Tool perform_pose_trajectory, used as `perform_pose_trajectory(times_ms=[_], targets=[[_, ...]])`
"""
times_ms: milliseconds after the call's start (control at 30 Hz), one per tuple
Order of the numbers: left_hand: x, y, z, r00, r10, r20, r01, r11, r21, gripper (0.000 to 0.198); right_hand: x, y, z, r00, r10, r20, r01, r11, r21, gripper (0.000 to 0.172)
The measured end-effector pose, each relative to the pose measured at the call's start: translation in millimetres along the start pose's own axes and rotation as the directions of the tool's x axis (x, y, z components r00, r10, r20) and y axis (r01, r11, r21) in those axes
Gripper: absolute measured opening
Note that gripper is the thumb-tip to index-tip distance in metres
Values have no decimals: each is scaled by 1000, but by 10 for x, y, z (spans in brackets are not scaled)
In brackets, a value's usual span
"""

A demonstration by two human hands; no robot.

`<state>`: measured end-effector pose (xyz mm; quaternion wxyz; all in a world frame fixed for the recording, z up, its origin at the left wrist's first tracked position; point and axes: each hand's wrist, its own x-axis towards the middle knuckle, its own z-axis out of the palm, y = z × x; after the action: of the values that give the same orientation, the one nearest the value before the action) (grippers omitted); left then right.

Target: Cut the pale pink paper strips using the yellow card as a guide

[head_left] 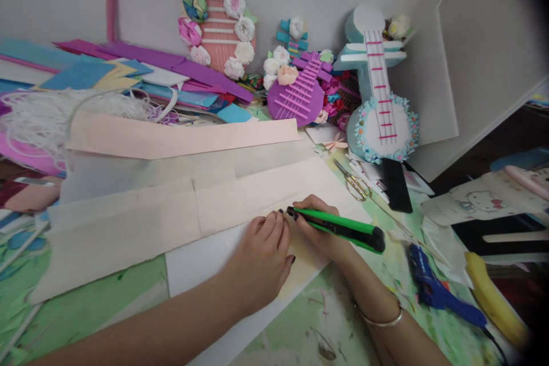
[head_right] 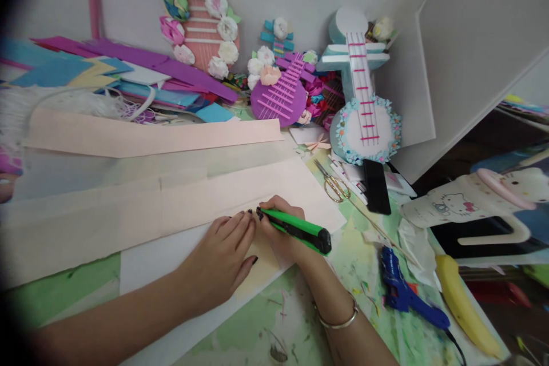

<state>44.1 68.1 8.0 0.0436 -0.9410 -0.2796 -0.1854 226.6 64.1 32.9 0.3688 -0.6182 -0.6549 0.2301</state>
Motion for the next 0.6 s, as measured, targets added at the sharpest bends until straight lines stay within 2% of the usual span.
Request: perform_pose_trajectory(times_ms=[333,600], targets=[[5,5,-17,1000,5,24,-5,1000,9,49,-23,-48,-3,998,-44,-41,43,999,-21,8],[14,-5,-35,1000,8,26,-8,1000,-4,49,-24,-54,-21,998,-58,-21,57,997,-47,8]])
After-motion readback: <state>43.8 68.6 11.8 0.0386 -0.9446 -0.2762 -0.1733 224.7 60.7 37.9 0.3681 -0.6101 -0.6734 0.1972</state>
